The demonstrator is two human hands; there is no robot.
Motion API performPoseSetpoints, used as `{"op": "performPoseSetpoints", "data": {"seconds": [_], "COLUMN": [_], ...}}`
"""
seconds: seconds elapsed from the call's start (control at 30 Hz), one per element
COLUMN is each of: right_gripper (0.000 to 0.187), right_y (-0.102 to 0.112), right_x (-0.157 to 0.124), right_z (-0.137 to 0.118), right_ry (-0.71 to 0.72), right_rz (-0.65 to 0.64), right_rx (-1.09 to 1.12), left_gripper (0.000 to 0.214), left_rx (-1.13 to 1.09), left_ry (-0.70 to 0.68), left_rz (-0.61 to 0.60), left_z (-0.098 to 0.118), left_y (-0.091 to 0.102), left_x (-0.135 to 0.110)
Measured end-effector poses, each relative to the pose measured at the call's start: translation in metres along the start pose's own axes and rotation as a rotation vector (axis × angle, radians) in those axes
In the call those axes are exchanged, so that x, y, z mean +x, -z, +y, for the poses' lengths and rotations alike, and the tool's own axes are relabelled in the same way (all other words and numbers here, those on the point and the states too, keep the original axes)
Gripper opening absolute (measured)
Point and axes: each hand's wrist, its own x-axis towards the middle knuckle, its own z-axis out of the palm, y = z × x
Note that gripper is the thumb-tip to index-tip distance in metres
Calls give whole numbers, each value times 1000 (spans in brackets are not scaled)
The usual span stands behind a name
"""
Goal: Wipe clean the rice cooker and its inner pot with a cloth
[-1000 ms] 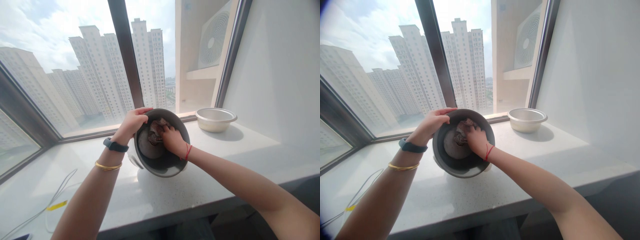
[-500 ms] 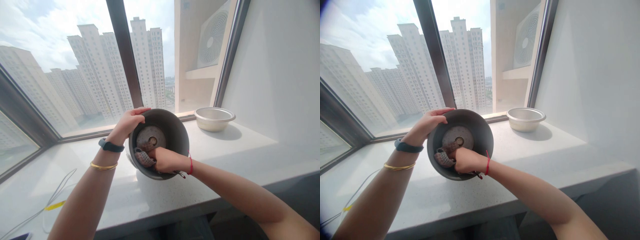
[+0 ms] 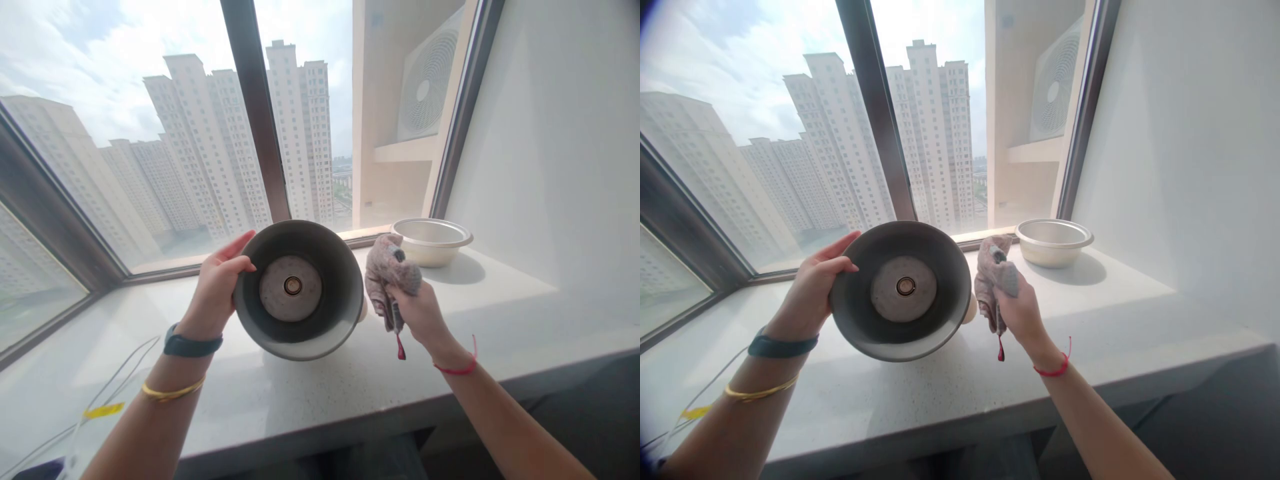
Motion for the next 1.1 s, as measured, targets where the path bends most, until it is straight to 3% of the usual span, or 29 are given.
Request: {"op": "performPoseSetpoints", "data": {"seconds": [0.07, 0.13, 0.3, 0.43, 0.57, 0.77, 0.93, 1.1], "right_gripper": [33, 28, 31, 39, 44, 55, 65, 36], "right_y": [-10, -19, -38, -60, -84, -112, -113, -97], "right_x": [4, 1, -31, -68, -99, -122, -113, -67], "right_z": [15, 22, 21, 25, 28, 28, 21, 28], "right_ry": [-216, -312, -409, -311, -126, 7, 120, 305], "right_rz": [83, 63, 21, 176, 321, 256, 259, 334], "right_rx": [310, 514, 540, 350, 79, -102, -117, -10], "left_gripper": [82, 83, 82, 79, 79, 84, 91, 85], "left_rx": [-56, -104, -227, -315, -353, -392, -409, -436], "left_ry": [4, 17, 56, 86, 80, 153, 210, 188], "left_rz": [70, 117, 202, 227, 237, 302, 293, 304], "left_z": [-4, -10, -26, -37, -42, -46, -50, -53], "left_y": [0, 1, 3, -2, -10, -14, -13, -19], "left_x": [-9, -16, -17, -19, -24, -20, -15, -29]}}
